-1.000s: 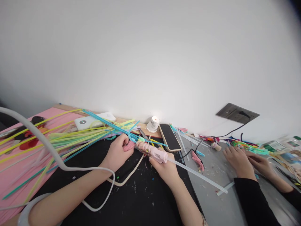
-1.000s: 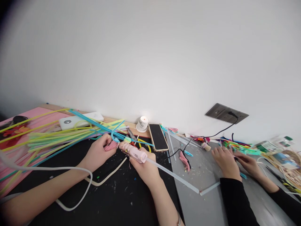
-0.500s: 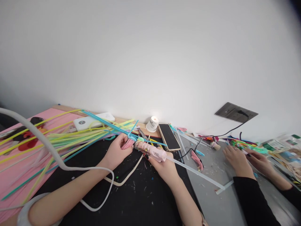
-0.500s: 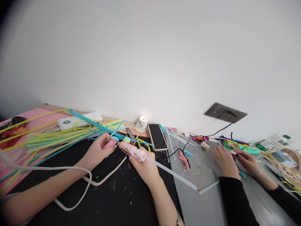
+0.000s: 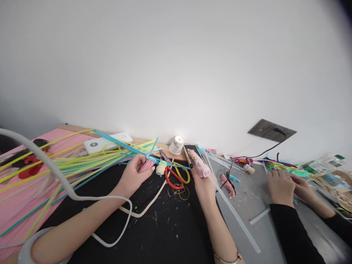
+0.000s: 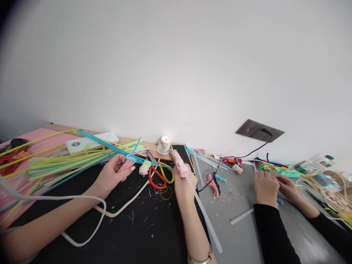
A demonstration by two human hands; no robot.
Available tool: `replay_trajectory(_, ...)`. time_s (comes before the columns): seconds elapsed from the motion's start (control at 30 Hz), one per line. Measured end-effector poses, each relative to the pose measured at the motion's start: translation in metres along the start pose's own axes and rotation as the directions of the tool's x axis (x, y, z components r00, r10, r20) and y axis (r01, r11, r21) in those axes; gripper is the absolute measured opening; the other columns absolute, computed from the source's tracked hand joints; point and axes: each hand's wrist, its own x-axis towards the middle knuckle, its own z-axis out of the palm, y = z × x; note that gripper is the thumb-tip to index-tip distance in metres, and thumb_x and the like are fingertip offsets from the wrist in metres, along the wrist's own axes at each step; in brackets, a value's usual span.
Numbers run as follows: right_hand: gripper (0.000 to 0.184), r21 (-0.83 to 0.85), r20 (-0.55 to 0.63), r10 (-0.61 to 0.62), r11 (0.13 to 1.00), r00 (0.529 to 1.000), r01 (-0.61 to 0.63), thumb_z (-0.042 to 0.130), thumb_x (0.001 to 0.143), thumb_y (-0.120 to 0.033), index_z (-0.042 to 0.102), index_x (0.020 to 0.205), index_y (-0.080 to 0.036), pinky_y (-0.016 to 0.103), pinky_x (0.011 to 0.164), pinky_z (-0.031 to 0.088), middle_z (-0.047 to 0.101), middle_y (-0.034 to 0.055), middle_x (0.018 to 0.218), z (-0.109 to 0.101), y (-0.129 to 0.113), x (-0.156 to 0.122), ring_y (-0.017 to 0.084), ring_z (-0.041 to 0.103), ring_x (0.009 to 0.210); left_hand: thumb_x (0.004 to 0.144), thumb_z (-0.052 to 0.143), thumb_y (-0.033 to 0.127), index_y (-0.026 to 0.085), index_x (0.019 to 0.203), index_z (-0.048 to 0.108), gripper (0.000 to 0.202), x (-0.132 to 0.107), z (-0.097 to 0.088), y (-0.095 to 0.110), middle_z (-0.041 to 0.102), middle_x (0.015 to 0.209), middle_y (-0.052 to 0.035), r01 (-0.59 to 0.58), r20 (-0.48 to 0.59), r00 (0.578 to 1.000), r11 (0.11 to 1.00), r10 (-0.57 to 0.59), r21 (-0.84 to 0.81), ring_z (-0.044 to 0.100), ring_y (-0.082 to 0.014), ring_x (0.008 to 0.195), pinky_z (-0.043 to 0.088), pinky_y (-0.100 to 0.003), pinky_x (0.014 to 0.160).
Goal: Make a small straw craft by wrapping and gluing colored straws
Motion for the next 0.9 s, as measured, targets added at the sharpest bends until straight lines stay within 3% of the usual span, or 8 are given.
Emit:
replay_trajectory(0.1,0.036,-0.190,-0.031,0.134,0.972,0.990,-0.138,0.045,0.085,-0.044,0.062,0.106,-0.020,0.037,0.068,0.046,0.069,0.0092,0.090,-0.008,0.009,0.010,0.030,0.064,0.082,0.070,0.061,0.019,0.022,0.075,0.036,0.026,0.000,0.001,0.003,0.043,0.069,0.0071,0.024,0.021,1.000,0.997,-0.023,-0.068,0.038,-0.0077,0.057,0.033,-0.020,0.049)
replay_trajectory(0.27,0.040,-0.313,-0.091,0.115,0.940,0.989,-0.138,0.045,0.083,-0.032,0.052,0.116,-0.010,0.038,0.080,0.046,0.062,0.0185,0.110,-0.021,0.028,0.025,0.032,0.059,0.102,0.068,0.059,0.016,0.022,0.076,0.037,0.024,-0.002,0.000,0.004,0.044,0.069,0.0076,0.044,0.040,0.998,0.992,-0.040,-0.117,0.040,-0.0072,0.056,0.036,-0.020,0.050)
replay_trajectory(0.43,0.038,-0.556,-0.103,0.327,0.764,0.939,-0.327,0.043,0.084,-0.025,0.049,0.121,-0.018,0.052,0.085,0.042,0.059,0.0158,0.118,-0.040,0.035,0.033,0.036,0.054,0.109,0.070,0.059,0.016,0.022,0.076,0.038,0.022,-0.002,-0.002,0.002,0.044,0.071,0.0073,0.037,0.053,0.998,0.992,-0.031,-0.122,0.042,-0.0074,0.058,0.036,-0.020,0.051)
replay_trajectory(0.6,0.043,-0.638,-0.116,0.498,0.626,0.859,-0.449,0.042,0.082,-0.017,0.049,0.124,-0.023,0.058,0.090,0.035,0.052,0.0133,0.129,-0.051,0.046,0.036,0.037,0.043,0.120,0.072,0.061,0.019,0.022,0.076,0.039,0.023,-0.002,-0.001,0.002,0.045,0.071,0.0071,0.027,0.068,0.998,0.991,-0.018,-0.131,0.042,-0.0074,0.057,0.037,-0.021,0.052)
replay_trajectory(0.8,0.048,-0.637,-0.135,0.506,0.614,0.852,-0.465,0.046,0.078,-0.016,0.051,0.126,-0.021,0.059,0.095,0.029,0.044,0.0165,0.136,-0.048,0.056,0.036,0.039,0.035,0.126,0.071,0.068,0.027,0.022,0.078,0.040,0.029,-0.003,0.001,0.007,0.050,0.072,0.0065,0.065,0.073,0.996,0.986,-0.055,-0.152,0.049,-0.0084,0.056,0.040,-0.022,0.051)
replay_trajectory(0.9,0.051,-0.555,-0.245,0.380,0.699,0.892,-0.451,0.047,0.077,-0.019,0.050,0.127,-0.023,0.062,0.098,0.025,0.039,0.0128,0.142,-0.046,0.054,0.037,0.038,0.028,0.130,0.071,0.069,0.030,0.021,0.080,0.041,0.031,-0.004,0.003,0.012,0.053,0.073,0.0061,0.098,0.121,0.990,0.978,-0.076,-0.187,0.053,-0.0090,0.056,0.040,-0.021,0.050)
